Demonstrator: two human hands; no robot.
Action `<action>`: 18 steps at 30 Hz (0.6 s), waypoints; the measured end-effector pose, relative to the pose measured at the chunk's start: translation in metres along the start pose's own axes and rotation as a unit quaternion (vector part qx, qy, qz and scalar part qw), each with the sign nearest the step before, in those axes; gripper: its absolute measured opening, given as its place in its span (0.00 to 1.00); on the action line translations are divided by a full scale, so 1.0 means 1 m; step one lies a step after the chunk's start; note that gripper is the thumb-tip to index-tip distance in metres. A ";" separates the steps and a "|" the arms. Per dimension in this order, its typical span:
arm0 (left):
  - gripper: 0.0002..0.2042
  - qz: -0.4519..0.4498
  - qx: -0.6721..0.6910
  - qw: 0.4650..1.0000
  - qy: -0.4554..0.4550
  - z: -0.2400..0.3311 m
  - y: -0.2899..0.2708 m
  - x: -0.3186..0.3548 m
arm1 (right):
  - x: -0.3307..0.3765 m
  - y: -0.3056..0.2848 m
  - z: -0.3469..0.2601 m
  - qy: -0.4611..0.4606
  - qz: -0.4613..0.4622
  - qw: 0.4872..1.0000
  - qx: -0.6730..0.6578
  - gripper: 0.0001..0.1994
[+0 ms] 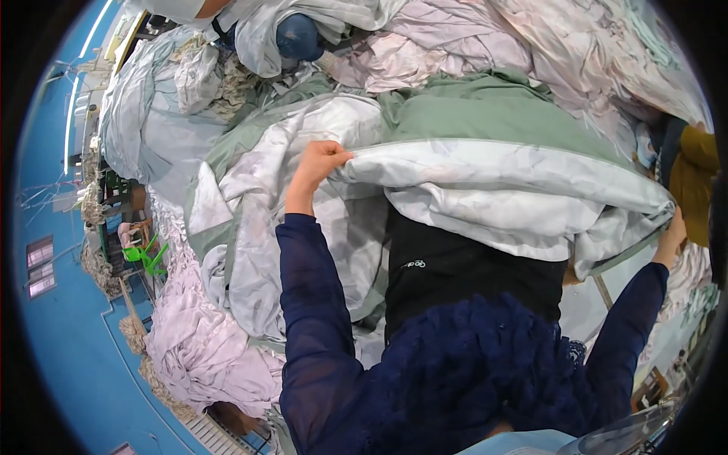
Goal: Trimming loose threads and inspecting fabric pillowcases in a textile factory using a thread cutter.
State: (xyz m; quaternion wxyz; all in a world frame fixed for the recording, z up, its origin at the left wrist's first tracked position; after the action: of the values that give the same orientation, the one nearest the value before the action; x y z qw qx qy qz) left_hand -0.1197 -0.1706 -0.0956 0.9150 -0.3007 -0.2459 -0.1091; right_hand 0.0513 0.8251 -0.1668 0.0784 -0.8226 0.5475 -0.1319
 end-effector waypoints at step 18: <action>0.09 0.196 -0.031 0.980 0.016 -0.048 0.005 -0.017 | 0.027 0.008 0.001 -0.056 -0.019 0.994 0.097 0.27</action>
State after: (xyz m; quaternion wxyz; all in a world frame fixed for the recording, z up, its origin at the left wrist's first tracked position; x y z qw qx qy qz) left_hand -0.1137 -0.1953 -0.1401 0.9126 -0.3699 -0.1638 0.0599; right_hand 0.0542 0.7967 -0.1662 0.1855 -0.8275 0.5111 -0.1397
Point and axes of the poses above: each hand's wrist, its own x-axis away from the middle knuckle, its own y-axis out of the palm, z = x × y, the point moved 2 cm from there along -x, towards the middle knuckle, and after that the axes turned 6 degrees about -y, right-handed, at the moved point
